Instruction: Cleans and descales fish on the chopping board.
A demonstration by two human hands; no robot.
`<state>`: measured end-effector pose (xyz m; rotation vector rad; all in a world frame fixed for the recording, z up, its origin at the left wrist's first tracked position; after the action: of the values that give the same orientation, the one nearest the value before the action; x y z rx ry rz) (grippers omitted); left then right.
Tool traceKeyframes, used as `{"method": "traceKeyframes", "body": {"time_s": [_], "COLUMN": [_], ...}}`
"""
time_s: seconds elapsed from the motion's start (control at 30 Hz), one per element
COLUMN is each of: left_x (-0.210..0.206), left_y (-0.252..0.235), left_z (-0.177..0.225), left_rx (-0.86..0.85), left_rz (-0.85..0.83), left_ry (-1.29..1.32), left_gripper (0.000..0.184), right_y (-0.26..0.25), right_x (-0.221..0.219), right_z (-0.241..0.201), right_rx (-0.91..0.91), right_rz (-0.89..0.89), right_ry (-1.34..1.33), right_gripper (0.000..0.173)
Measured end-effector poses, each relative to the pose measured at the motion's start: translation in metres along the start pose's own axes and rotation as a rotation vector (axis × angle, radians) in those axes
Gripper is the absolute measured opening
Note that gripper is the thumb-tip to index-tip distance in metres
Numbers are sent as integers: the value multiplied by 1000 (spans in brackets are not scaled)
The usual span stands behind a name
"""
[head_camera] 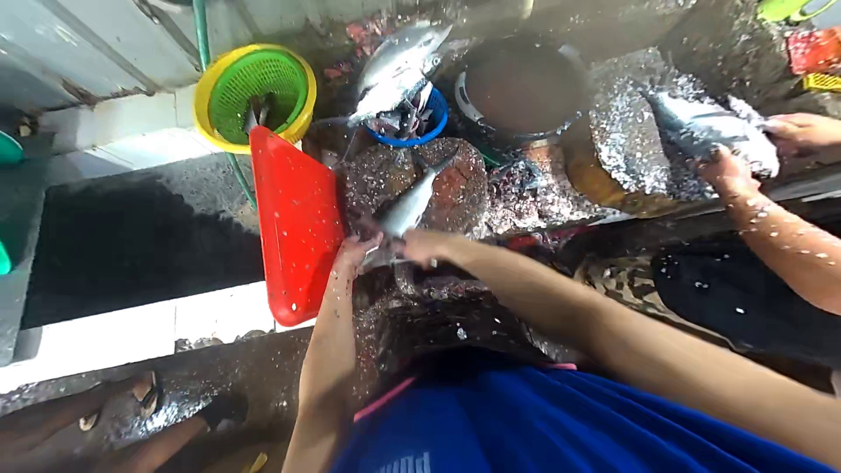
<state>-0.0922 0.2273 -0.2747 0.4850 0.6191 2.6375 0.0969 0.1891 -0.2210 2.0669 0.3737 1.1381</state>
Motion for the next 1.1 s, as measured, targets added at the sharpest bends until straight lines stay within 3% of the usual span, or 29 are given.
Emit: {"method": "traceKeyframes", "body": {"time_s": [0.1,0.2,0.3,0.4,0.5,0.6,0.67,0.73,0.77,0.83,0.87,0.93,1.0,1.1], "left_x": [26,21,-29,-87,-157,-210,-211,-175,-151,-109,-91,-65,-50,-40], "left_y": [18,29,14,-30,-100,-141,-122,-77,-54,-14,1,18,14,-4], "left_z": [-12,17,35,80,120,168,202,213,206,158,119,49,27,35], "left_rx": [-45,-353,-334,-390,-471,-794,-998,-1033,-1015,-883,-762,-549,-512,-530], "left_rz": [197,454,372,254,-20,-304,-289,-78,39,134,90,-92,-146,-31], "left_ry": [-117,-697,-1014,-1124,-1146,-853,-681,-727,-803,-963,-1028,-1167,-1342,-1399], "left_gripper": [70,56,77,91,93,62,62,67,70,87,102,121,100,78], "right_y": [55,65,70,92,117,139,146,131,107,37,12,1,13,18], "right_x": [-27,-28,-33,-24,12,57,74,68,55,10,-13,-22,-4,19], "right_z": [10,86,185,237,239,216,201,192,193,212,226,227,206,160], "right_rx": [86,40,-218,-352,-291,-80,88,168,135,-132,-231,-270,-222,-121], "right_rz": [-199,-146,-32,71,253,539,755,952,945,549,383,315,322,239], "right_ry": [141,59,-131,-274,-456,-651,-681,-573,-486,-295,-260,-268,-276,-347], "right_gripper": [57,56,60,60,57,50,46,46,48,56,59,59,56,54]}}
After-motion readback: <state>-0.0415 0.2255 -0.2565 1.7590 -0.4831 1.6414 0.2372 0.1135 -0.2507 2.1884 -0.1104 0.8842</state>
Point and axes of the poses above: each hand's wrist, its own y-axis away from the middle knuckle, its own x-axis out of the back of the hand, z = x × y, the point moved 10 cm from there along -y, towards the middle knuckle, and after that the axes turned 12 degrees about -x, right-handed, at the moved point
